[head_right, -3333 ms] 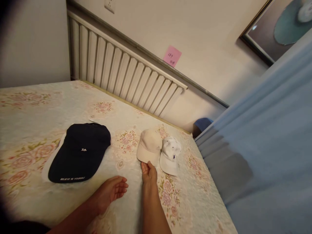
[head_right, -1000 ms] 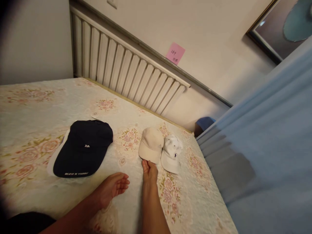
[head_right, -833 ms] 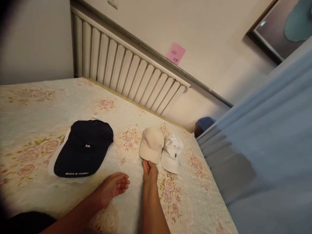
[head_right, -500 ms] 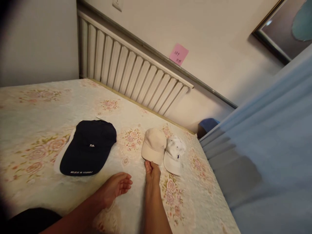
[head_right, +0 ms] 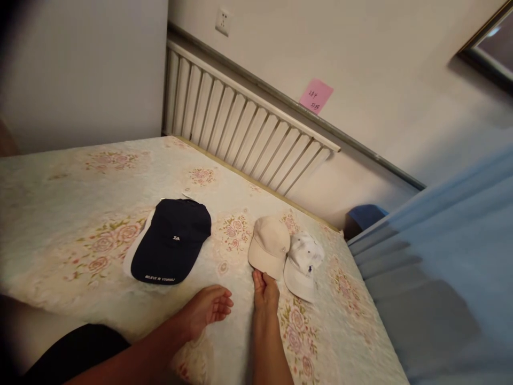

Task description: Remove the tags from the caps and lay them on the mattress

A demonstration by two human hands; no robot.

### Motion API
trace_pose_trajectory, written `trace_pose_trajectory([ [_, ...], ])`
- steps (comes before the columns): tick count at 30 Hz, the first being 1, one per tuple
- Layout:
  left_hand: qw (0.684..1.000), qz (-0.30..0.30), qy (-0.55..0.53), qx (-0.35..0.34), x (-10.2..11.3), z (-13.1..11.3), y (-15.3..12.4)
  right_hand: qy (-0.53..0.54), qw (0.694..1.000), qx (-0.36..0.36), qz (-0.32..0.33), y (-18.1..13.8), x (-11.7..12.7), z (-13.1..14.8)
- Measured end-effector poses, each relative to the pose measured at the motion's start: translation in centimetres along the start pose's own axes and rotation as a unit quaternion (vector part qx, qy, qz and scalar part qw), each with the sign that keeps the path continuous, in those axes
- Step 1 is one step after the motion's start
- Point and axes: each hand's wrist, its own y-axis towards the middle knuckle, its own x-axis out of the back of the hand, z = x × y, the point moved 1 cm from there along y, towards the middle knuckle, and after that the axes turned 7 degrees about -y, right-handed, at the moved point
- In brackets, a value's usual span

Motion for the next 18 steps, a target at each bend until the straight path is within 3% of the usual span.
trace_pose_trajectory([
  [18, 1.0, 0.01, 0.006, 0.0, 0.34, 0.16, 0.4, 0.004, 1.0, -0.012, -0.003, 0.05, -0.15, 0.1],
])
